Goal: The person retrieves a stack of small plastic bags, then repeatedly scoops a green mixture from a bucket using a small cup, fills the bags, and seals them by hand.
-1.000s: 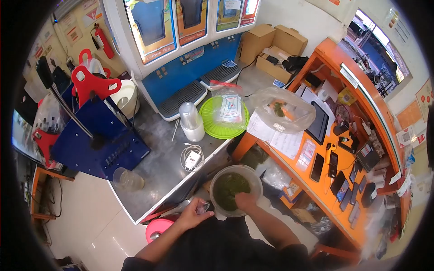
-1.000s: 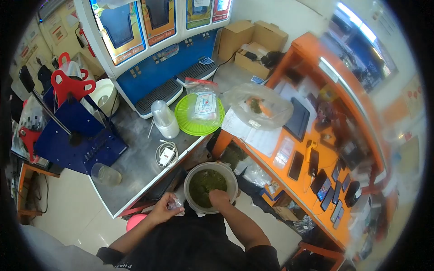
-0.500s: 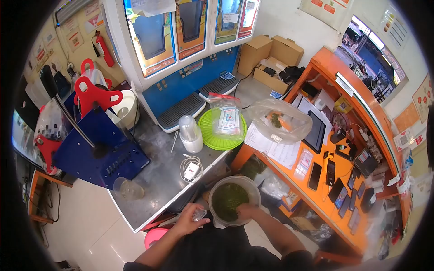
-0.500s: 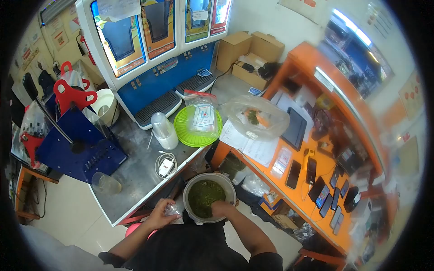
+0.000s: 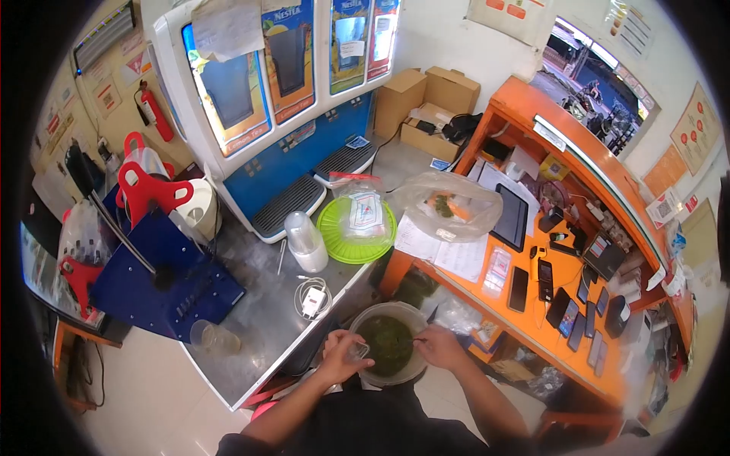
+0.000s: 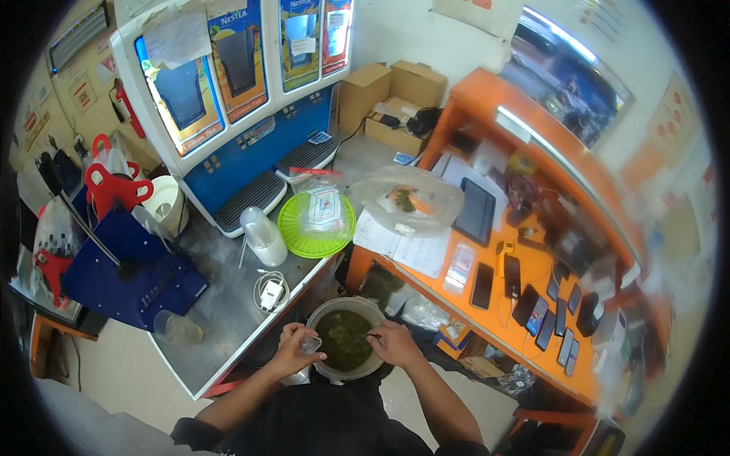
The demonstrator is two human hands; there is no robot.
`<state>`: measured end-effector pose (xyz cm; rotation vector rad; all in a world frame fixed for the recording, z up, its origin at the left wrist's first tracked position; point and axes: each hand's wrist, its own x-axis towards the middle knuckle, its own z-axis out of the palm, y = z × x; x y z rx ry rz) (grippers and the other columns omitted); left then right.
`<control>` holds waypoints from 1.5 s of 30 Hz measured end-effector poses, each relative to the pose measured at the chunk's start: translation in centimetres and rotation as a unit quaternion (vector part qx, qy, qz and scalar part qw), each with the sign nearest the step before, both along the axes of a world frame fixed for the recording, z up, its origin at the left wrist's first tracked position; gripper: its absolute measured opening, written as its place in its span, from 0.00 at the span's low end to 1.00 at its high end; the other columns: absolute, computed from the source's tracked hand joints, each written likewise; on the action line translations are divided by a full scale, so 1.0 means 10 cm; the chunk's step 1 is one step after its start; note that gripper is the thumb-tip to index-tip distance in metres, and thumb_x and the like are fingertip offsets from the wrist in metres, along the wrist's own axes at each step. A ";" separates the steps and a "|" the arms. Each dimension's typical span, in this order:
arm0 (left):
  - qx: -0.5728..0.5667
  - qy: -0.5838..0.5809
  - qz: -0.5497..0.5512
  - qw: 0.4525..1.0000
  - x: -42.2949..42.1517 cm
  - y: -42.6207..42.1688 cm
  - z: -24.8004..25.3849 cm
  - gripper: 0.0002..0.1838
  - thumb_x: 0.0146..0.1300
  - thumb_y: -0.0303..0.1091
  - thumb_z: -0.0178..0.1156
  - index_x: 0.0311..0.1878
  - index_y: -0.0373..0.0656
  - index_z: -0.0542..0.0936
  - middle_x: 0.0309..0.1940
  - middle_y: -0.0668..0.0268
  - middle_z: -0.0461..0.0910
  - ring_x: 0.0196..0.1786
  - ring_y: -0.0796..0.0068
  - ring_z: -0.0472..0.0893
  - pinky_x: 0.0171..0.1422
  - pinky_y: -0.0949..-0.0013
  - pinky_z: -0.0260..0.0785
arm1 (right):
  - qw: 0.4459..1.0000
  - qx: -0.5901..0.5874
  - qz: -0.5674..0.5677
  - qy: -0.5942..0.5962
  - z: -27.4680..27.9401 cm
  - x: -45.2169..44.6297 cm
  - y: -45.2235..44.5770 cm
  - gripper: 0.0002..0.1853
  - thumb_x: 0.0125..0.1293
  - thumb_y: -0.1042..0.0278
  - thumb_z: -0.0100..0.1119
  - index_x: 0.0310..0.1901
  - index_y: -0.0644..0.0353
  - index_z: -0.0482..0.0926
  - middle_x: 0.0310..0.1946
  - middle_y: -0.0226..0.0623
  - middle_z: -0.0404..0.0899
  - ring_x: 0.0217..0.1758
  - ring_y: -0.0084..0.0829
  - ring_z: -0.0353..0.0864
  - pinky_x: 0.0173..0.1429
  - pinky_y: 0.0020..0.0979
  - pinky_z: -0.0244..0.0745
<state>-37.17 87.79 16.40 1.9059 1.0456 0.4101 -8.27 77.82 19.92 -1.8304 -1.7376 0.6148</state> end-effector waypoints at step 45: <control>0.096 -0.114 0.006 0.989 0.70 -0.02 0.07 0.35 0.47 0.35 0.75 0.62 0.50 0.75 0.48 0.59 0.74 0.51 0.53 0.74 0.55 0.53 0.63 | 0.992 0.047 -0.006 -0.115 0.58 -0.84 0.13 0.07 0.59 0.70 0.66 0.39 0.53 0.85 0.39 0.35 0.80 0.47 0.42 0.79 0.53 0.41 0.72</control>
